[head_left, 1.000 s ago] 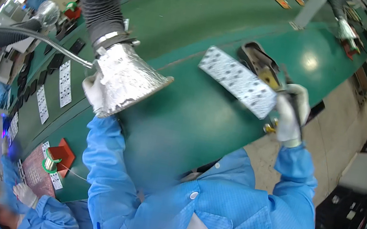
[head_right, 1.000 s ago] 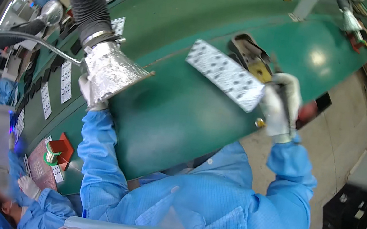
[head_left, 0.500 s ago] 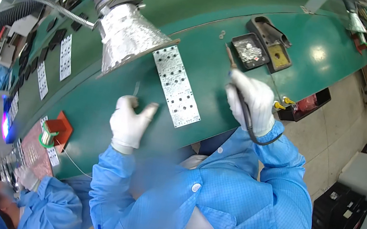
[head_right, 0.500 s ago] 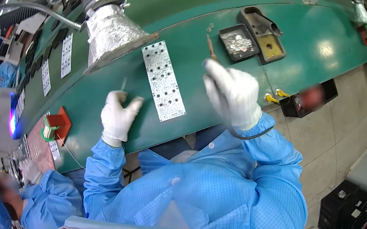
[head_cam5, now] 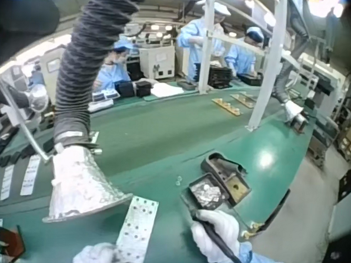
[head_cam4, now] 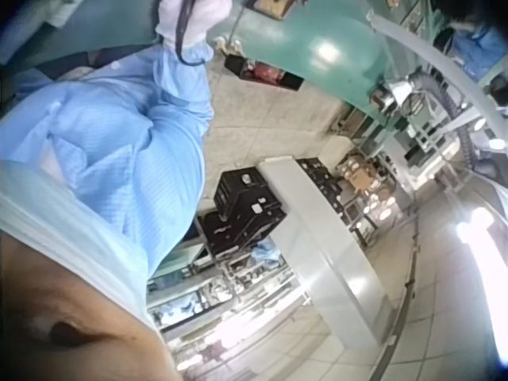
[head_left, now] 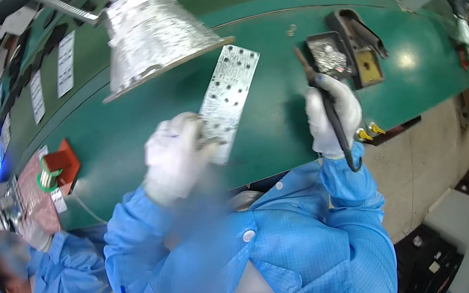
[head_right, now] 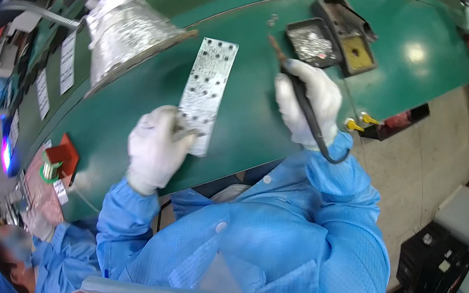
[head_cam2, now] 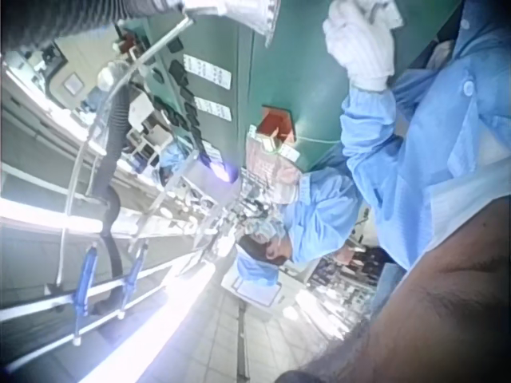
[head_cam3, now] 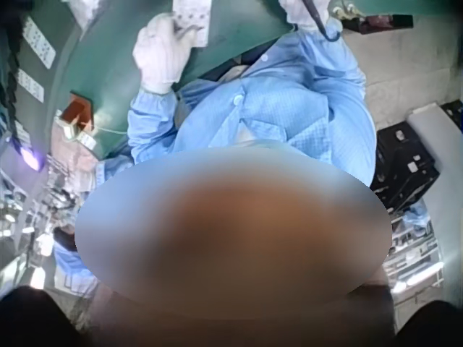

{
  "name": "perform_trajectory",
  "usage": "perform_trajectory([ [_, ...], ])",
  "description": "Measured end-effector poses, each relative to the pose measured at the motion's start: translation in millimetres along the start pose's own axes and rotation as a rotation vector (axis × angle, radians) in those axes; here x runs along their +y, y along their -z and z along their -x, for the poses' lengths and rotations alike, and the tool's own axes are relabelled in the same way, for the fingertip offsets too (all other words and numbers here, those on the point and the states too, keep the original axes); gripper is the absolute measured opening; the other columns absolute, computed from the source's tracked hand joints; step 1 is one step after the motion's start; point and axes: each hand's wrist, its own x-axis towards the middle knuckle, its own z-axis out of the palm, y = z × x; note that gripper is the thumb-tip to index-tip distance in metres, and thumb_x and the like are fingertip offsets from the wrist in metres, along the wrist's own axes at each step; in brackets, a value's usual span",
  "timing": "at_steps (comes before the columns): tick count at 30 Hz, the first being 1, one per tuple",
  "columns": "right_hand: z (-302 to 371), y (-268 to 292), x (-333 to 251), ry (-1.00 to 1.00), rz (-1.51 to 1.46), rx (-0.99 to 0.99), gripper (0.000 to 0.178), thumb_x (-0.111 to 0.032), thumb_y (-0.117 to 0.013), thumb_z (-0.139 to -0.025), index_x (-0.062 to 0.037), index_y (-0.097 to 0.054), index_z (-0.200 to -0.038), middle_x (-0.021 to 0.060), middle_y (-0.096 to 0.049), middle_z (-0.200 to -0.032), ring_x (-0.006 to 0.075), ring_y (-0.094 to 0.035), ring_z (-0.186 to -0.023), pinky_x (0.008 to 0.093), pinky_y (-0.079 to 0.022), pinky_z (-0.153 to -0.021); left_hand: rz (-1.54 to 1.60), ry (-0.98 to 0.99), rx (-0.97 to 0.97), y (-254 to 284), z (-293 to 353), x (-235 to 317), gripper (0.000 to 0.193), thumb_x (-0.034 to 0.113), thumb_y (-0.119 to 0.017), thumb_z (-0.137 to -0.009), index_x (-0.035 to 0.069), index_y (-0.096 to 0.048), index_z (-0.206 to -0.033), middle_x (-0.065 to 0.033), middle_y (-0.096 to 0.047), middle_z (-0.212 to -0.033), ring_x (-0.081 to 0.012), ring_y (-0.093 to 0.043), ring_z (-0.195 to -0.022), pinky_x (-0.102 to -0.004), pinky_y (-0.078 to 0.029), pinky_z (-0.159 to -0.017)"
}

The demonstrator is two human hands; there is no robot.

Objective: Soldering electronic components onto printed circuit boards and inspecting the finished work.

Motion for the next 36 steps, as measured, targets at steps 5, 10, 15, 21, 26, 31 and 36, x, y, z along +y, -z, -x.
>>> perform_trajectory([
  [5, -4, 5, 7, 0.126, 0.059, 0.003, 0.026, -0.004, -0.070, -0.074, -0.0011, -0.061, -0.098, 0.0154, -0.065, -0.083, 0.0274, -0.065, -0.068, 0.0352, -0.051, -0.062, 0.017, -0.055, 0.062, 18, -12, -29, 0.030, 0.005, -0.066, -0.066, 0.005, -0.063, -0.096, -0.0096, -0.066, -0.093, -0.0279, -0.061, -0.086, -0.0385, -0.050, -0.078],
  [10, 3, -1, 1, -0.089, -0.085, -0.024, 0.024, -0.001, -0.065, -0.083, -0.0011, -0.060, -0.107, 0.0069, -0.064, -0.086, 0.0111, -0.058, -0.068, 0.0255, -0.048, -0.061, 0.048, -0.013, 0.083, 15, -14, -35, 0.035, 0.004, -0.067, -0.066, 0.006, -0.063, -0.101, -0.0076, -0.065, -0.093, -0.0287, -0.060, -0.088, -0.0392, -0.048, -0.081],
  [15, 10, -7, -8, -0.367, -0.311, 0.048, 0.025, 0.001, -0.060, -0.088, 0.0018, -0.058, -0.113, 0.0102, -0.063, -0.105, 0.0103, -0.059, -0.083, 0.0236, -0.049, -0.074, 0.050, -0.029, 0.133, 10, -5, -48, 0.023, 0.004, -0.068, -0.066, 0.004, -0.060, -0.088, -0.0120, -0.065, -0.096, -0.0299, -0.059, -0.086, -0.0395, -0.048, -0.079],
  [21, 7, -5, -2, -0.358, -0.054, 0.031, 0.022, -0.003, -0.059, -0.089, 0.0055, -0.059, -0.109, 0.0175, -0.067, -0.096, 0.0159, -0.064, -0.077, 0.0269, -0.053, -0.070, 0.386, 0.070, 0.370, 14, -2, -46, 0.007, 0.003, -0.053, -0.084, -0.004, -0.054, -0.082, -0.0205, -0.061, -0.100, -0.0273, -0.062, -0.084, -0.0328, -0.051, -0.073],
  [26, 6, -5, -2, -0.334, -0.041, 0.029, 0.021, -0.003, -0.058, -0.090, 0.0054, -0.058, -0.110, 0.0187, -0.066, -0.097, 0.0171, -0.065, -0.078, 0.0280, -0.054, -0.069, 1.102, 0.631, 0.370, 25, 1, -31, 0.024, 0.013, -0.042, -0.099, -0.004, -0.057, -0.092, -0.0155, -0.061, -0.097, -0.0131, -0.057, -0.063, -0.0244, -0.045, -0.054],
  [31, 6, -3, -1, -0.321, -0.075, 0.019, 0.021, -0.002, -0.058, -0.090, 0.0049, -0.060, -0.110, 0.0192, -0.066, -0.099, 0.0179, -0.066, -0.078, 0.0275, -0.054, -0.068, 0.457, 0.266, 0.138, 13, 0, -29, 0.013, 0.003, -0.062, -0.084, 0.000, -0.064, -0.097, -0.0098, -0.068, -0.086, -0.0215, -0.065, -0.063, -0.0290, -0.051, -0.060],
  [36, 2, -1, 1, -0.296, -0.095, -0.029, 0.021, -0.003, -0.059, -0.090, 0.0050, -0.061, -0.109, 0.0187, -0.067, -0.098, 0.0186, -0.067, -0.078, 0.0262, -0.054, -0.068, 0.575, 0.221, 0.272, -3, 3, -23, 0.016, 0.003, -0.070, -0.077, 0.007, -0.064, -0.091, -0.0077, -0.067, -0.084, -0.0261, -0.065, -0.067, -0.0323, -0.051, -0.062],
])
